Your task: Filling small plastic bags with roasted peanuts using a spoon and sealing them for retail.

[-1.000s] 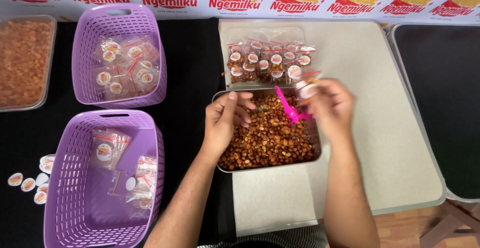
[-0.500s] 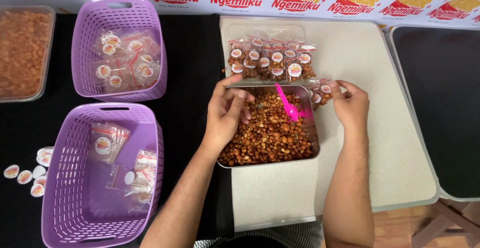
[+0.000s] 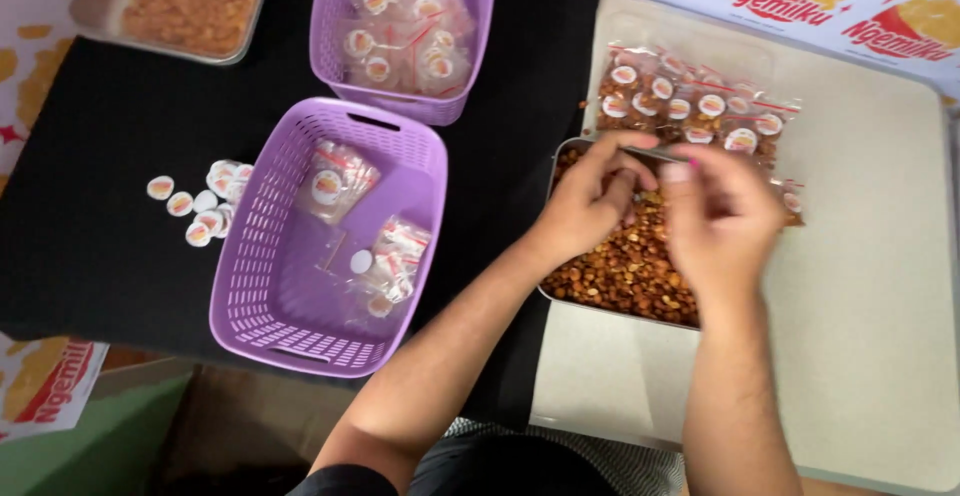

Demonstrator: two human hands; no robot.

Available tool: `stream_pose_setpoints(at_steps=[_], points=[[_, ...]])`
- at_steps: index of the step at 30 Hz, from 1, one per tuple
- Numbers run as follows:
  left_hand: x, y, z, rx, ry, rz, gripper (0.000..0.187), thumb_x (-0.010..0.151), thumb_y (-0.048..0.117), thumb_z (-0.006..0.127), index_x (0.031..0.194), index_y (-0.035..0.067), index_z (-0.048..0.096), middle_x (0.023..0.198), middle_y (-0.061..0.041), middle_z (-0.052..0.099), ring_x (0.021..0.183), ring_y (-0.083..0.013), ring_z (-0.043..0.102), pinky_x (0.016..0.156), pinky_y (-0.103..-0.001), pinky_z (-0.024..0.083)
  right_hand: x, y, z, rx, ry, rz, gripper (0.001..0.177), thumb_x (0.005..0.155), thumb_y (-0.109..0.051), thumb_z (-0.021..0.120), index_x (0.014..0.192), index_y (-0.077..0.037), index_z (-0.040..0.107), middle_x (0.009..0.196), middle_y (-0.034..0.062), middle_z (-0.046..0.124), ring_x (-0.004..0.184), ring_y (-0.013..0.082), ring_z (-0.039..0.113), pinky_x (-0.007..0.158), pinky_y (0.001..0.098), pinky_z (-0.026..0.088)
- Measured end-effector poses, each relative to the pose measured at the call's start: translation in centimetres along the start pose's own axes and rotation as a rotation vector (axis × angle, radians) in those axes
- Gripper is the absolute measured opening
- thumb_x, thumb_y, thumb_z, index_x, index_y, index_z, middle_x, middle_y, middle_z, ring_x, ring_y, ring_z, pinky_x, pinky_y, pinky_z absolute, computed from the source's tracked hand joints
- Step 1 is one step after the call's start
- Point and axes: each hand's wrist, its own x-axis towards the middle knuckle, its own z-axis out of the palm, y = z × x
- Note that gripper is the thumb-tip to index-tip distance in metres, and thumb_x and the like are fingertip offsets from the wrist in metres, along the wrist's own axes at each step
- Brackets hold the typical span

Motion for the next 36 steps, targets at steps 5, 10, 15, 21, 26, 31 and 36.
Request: stream_pose_setpoints(at_steps=[5,10,15,21,26,31,36], points=[[-0.9,1.4,0.6,-0.138,-0.001,-0.037,0.061,0.099,0.046,0.046,0.144,0.005,0.047,0.112,-0.002,0.065,0.092,-0.0131,0.06,0.088,-0.029,0.049,1.8,-11.2,7.9,-0.059,-0.52,-0.405,0.012,0.097,-0.018,0.072,0.107,-0.011,0.076,0.095,0.0041,0.073,0.086,0.0242,0.067,0.08,0.0382,0.051],[-0.2,1.6,0.6,0.15,0.067,-0.131,0.039,0.103,0.006,0.049,0.142,0.007,0.052,0.098,-0.012,0.073,0.064,-0.0193,0.071,0.063,-0.032,0.062,-1.1,-11.7,17.2,-0.147,-0.798,-0.583,0.006,0.082,-0.02,0.073,0.085,-0.015,0.072,0.077,0.0026,0.063,0.085,0.028,0.064,0.066,0.0395,0.056],[-0.2,2.8,0.6,0.163,0.061,-0.172,0.039,0.104,0.006,0.05,0.143,0.005,0.053,0.099,-0.014,0.073,0.066,-0.0203,0.071,0.062,-0.033,0.061,-2.0,-10.3,21.3,-0.286,-0.96,-0.597,0.022,0.072,-0.008,0.077,0.089,-0.013,0.064,0.073,0.005,0.068,0.078,0.0328,0.07,0.064,0.0464,0.057],[-0.1,2.3,0.5,0.161,0.05,-0.172,0.04,0.103,0.006,0.051,0.143,0.005,0.053,0.099,-0.015,0.073,0.067,-0.0216,0.072,0.061,-0.035,0.061,-4.1,-12.5,23.6,-0.472,-1.036,-0.577,0.052,0.058,-0.047,0.091,0.091,-0.015,0.067,0.075,0.0074,0.067,0.075,0.0326,0.072,0.057,0.0473,0.057],[-0.2,2.8,0.3,0.177,0.033,-0.169,0.041,0.102,0.006,0.051,0.143,0.004,0.052,0.098,-0.015,0.073,0.067,-0.0219,0.073,0.06,-0.035,0.061,-5.7,-12.1,23.8,-0.544,-0.845,-0.712,0.029,0.052,-0.027,0.089,0.066,-0.015,0.066,0.059,0.0056,0.061,0.062,0.0278,0.067,0.045,0.0403,0.051],[-0.1,2.3,0.4,0.167,0.032,-0.172,0.04,0.102,0.006,0.051,0.142,0.005,0.053,0.099,-0.015,0.073,0.067,-0.0216,0.072,0.062,-0.035,0.062,-2.3,-12.0,20.1,-0.308,-0.806,-0.566,0.013,0.065,-0.018,0.078,0.072,-0.015,0.067,0.065,0.0061,0.069,0.07,0.0313,0.071,0.053,0.0424,0.056],[0.2,0.2,0.0,-0.003,0.042,-0.21,0.031,0.107,0.013,0.047,0.135,0.011,0.06,0.098,-0.011,0.073,0.069,-0.0201,0.072,0.061,-0.031,0.063,2.7,-14.4,9.9,0.502,-0.659,-0.226,0.006,0.093,-0.011,0.068,0.092,-0.008,0.074,0.073,0.0086,0.066,0.068,0.0264,0.064,0.063,0.0341,0.052]])
